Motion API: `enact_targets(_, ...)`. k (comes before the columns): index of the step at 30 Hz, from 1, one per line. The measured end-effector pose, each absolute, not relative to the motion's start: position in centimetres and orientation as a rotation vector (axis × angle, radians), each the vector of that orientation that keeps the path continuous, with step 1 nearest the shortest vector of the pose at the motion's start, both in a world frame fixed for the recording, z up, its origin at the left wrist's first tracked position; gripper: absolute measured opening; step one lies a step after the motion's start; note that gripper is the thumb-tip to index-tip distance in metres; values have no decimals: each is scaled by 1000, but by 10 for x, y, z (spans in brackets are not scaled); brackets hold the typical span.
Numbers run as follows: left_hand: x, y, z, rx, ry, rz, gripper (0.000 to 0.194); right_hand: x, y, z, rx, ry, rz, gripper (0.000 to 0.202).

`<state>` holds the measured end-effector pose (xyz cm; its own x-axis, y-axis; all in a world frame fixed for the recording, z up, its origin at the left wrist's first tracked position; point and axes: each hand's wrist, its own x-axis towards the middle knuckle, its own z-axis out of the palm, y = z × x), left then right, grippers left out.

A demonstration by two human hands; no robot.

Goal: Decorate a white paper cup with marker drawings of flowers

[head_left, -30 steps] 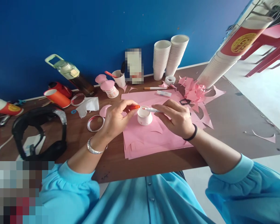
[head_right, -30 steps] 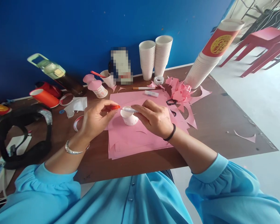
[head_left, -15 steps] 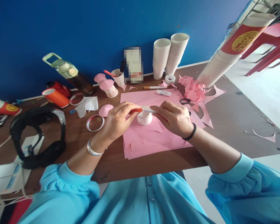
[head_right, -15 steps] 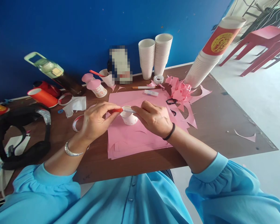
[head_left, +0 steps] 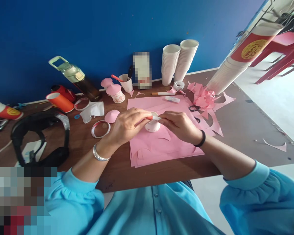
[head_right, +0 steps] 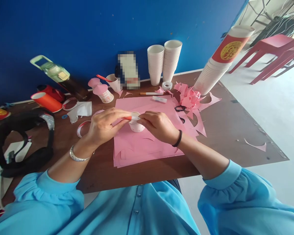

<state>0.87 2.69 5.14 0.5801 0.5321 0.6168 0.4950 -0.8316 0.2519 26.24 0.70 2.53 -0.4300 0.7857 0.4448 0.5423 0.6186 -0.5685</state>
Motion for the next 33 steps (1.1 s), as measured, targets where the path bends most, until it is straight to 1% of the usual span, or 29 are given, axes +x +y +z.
enact_targets(2, 5, 36, 43, 2589, 1004, 1102, 40, 266, 22, 27, -1122, -2174, 339, 34)
enact_targets(3, 3, 42, 37, 2495, 1042, 1129, 47, 269, 31, 26, -1194, -2210, 247, 32)
enact_targets(4, 1, 47, 29, 2415, 1080, 1163, 46, 271, 40, 24, -1300, -2248, 180, 29)
enact_targets(6, -1, 56, 12, 2342, 1139, 1171, 33, 274, 58, 16, -1514, -2354, 94, 25)
enact_targets(7, -2, 59, 4, 2350, 1150, 1127, 27, 274, 66, 11, -1550, -2379, 78, 22)
enact_targets(9, -2, 62, -9, 2387, 1128, 1036, 20, 274, 80, 2, -1570, -2417, 47, 19)
enact_targets(13, 0, 59, -20, 2419, 1116, 911, 21, 271, 105, -1, -1559, -2449, -68, 29)
enact_targets(17, 3, 56, -20, 2441, 1082, 914, 22, 267, 139, 3, -1572, -2429, -165, 36)
enact_targets(22, 4, 55, -20, 2439, 1085, 880, 33, 258, 170, 1, -1558, -2446, -187, 33)
enact_targets(26, 2, 55, -19, 2408, 1118, 914, 24, 253, 167, 7, -1514, -2422, -209, 35)
enact_targets(27, 1, 55, -19, 2389, 1140, 952, 25, 253, 163, 10, -1494, -2410, -212, 35)
enact_targets(29, 0, 57, -20, 2324, 1183, 1053, 33, 251, 152, 16, -1439, -2396, -206, 33)
enact_targets(33, 2, 62, -25, 2186, 1180, 1167, 58, 249, 127, 17, -1251, -2460, -80, 22)
